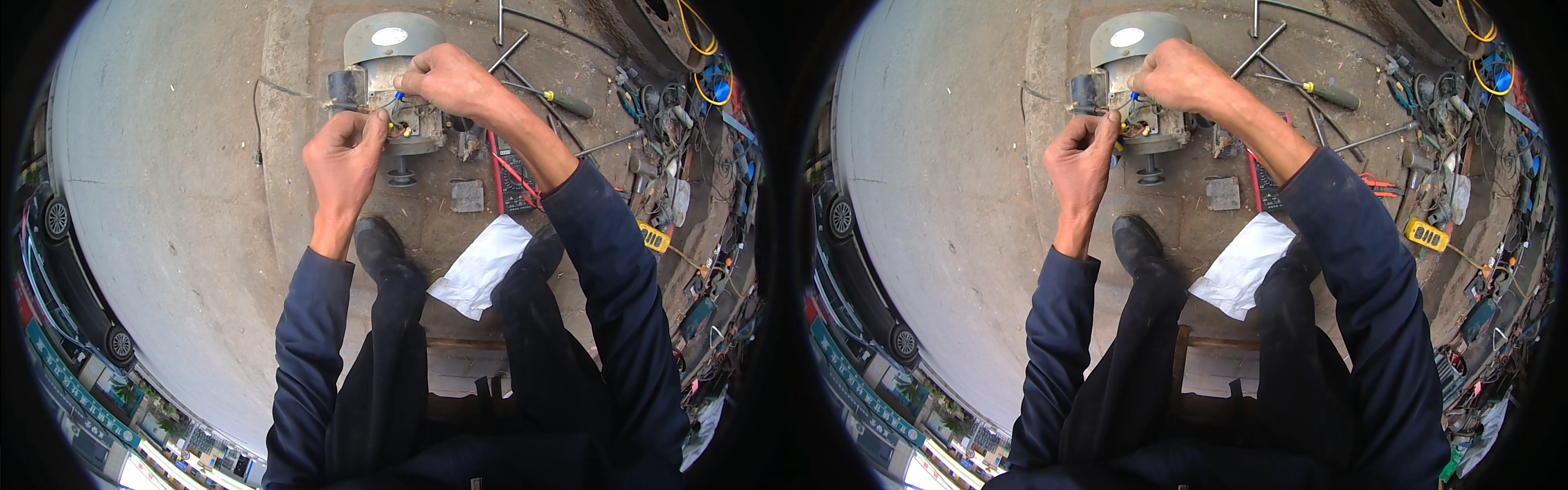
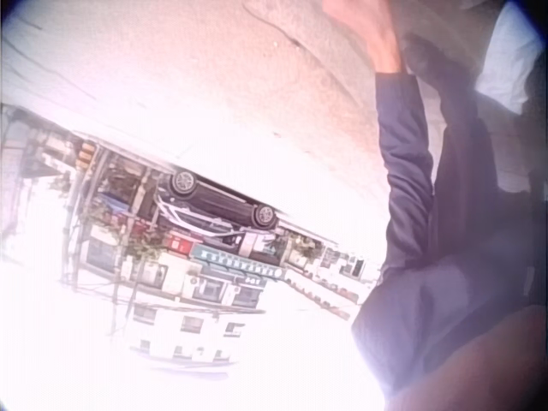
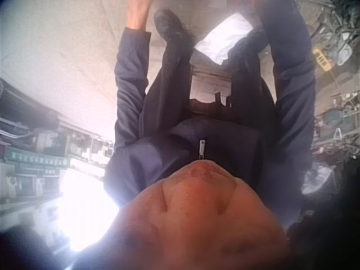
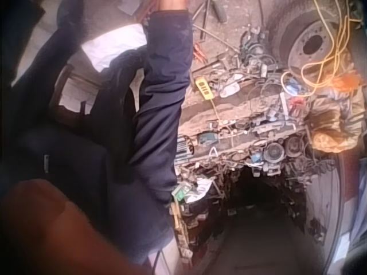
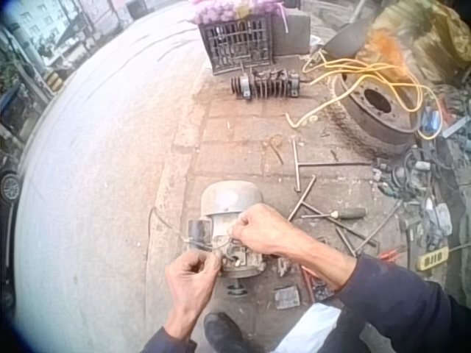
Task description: The person searches through a cluttered workshop, retrieves a small electrical motor, and works on its wiring. They strip and twist wires, connect them to terminals, and use a multimeter to test the connections.
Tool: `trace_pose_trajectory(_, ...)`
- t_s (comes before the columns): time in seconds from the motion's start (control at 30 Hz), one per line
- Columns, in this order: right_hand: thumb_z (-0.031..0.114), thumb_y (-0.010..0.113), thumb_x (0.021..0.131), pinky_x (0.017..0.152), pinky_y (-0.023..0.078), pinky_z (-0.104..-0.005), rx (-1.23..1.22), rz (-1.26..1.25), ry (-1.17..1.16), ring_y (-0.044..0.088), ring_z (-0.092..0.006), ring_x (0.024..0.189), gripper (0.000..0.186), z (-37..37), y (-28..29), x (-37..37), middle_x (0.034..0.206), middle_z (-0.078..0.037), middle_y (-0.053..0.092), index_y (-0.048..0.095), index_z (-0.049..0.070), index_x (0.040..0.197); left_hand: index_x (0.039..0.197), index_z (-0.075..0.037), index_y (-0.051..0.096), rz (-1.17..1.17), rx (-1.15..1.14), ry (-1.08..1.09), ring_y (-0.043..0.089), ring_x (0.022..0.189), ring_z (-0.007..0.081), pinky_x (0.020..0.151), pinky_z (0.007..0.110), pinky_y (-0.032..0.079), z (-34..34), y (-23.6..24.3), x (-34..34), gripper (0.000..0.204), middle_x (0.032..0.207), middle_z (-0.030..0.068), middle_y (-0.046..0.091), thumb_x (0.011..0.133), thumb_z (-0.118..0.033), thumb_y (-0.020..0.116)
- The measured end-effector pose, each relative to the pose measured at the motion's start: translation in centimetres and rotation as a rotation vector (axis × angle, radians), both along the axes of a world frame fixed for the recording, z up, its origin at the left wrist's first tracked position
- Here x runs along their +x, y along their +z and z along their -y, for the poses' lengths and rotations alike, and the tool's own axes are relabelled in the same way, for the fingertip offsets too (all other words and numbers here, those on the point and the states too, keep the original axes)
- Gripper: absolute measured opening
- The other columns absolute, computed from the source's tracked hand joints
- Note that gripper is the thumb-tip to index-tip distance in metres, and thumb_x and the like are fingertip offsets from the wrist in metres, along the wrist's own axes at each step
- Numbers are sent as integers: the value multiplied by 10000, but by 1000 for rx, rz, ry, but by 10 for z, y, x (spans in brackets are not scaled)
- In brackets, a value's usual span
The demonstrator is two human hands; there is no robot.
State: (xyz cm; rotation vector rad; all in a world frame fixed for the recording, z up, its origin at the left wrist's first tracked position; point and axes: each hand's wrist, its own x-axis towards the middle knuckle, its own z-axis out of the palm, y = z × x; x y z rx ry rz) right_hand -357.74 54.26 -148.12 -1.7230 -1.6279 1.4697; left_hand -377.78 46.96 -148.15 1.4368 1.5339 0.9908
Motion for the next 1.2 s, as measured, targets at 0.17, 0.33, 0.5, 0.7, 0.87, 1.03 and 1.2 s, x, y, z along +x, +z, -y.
trace_pose_trajectory(0.17,287,720,862,677,521,-439,32,7,-8,626,-243,643,350,1,-2,0,656,-175,656,723,-47,753,1019,27,788,-18,-100,95,502,671,30,582,223,418,-18,13,12,199,719,-40,620,937,-153,810)
trace_pose_trajectory(0.33,286,708,850,704,535,-460,46,22,8,664,-305,671,344,0,0,-2,718,-232,691,733,-49,779,1083,14,799,-203,-240,-7,601,686,54,632,248,504,-20,20,22,248,761,35,727,918,-172,813)
trace_pose_trajectory(0.5,259,665,827,742,547,-492,67,162,108,703,-419,749,310,-9,6,-7,835,-300,716,745,-40,818,1006,-12,815,-195,-199,-3,702,639,164,638,330,548,-22,14,27,228,742,148,752,871,-194,796)
trace_pose_trajectory(0.7,340,693,887,697,534,-474,210,284,121,692,-349,702,384,-5,17,-17,751,-248,690,711,-38,822,985,0,810,-94,-268,65,715,656,179,647,341,553,-23,5,27,255,742,154,755,858,-220,786)
trace_pose_trajectory(0.87,344,622,908,764,546,-559,343,349,246,700,-485,825,397,-6,27,-16,850,-300,709,739,-32,858,957,12,803,-47,-275,64,635,617,131,617,328,522,-21,3,24,242,687,119,724,861,-210,791)
trace_pose_trajectory(1.03,254,605,917,765,547,-583,399,331,356,699,-507,847,341,-9,25,-15,871,-314,709,732,-57,859,930,23,799,68,-241,69,579,626,88,596,301,492,-21,-1,24,201,667,66,696,863,-167,793)
trace_pose_trajectory(1.2,100,632,868,742,545,-563,433,282,401,688,-515,857,202,-5,20,-13,871,-332,693,694,-91,856,899,31,789,63,-213,62,549,641,65,587,283,470,-20,-1,23,182,665,28,668,867,-148,785)
